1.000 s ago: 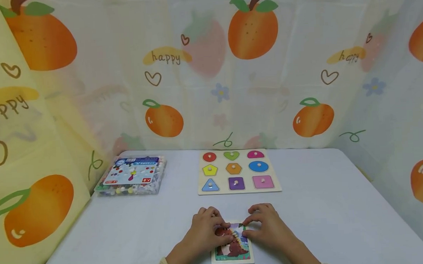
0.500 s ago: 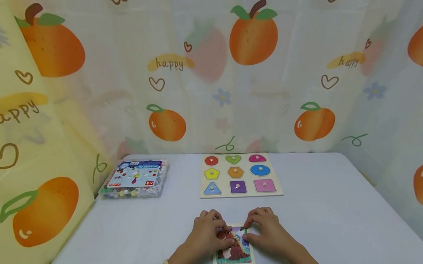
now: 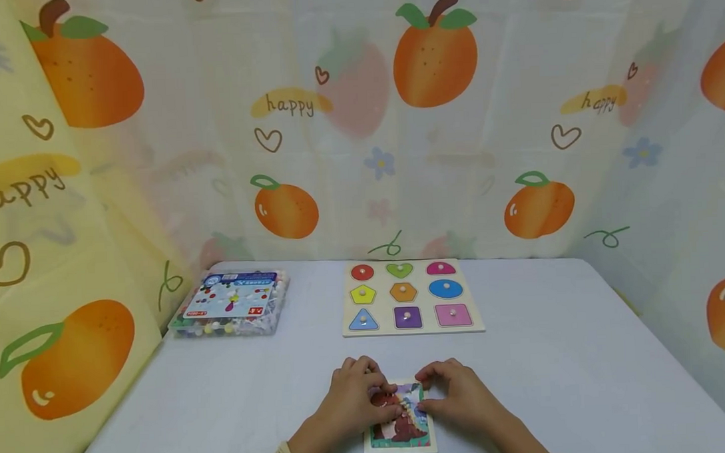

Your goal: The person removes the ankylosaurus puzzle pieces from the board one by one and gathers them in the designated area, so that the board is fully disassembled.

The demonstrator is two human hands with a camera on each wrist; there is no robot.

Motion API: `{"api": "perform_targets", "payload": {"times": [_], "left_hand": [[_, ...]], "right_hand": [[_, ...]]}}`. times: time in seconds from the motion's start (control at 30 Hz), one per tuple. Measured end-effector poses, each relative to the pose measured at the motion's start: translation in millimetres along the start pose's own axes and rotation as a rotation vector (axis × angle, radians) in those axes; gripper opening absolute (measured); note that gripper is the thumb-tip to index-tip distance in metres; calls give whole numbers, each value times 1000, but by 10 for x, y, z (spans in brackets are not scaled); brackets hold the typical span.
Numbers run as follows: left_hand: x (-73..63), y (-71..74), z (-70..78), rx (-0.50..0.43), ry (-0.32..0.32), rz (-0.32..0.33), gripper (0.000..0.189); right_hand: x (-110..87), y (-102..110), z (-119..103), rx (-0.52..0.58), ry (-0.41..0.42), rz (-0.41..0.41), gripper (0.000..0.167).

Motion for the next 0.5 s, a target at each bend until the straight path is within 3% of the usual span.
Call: {"api": "perform_targets", "payload": {"times": [0.33, 0.5], "left_hand": [[-33, 31, 34, -10, 13, -17, 31], [-40, 44, 47, 3, 19, -16, 33]], "right_hand": [[-2, 22, -3, 41, 33, -8, 26], [4, 31, -13, 0, 72, -8, 24]]}}
Point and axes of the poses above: each hand's wrist, its own x-axis towards the middle knuckle, its own y-axis out of the back of the hand, z = x × y, the point moved 3 cm from there along x, towards the middle knuckle, and after that the axes turned 14 degrees about y, right-handed, at the moved point
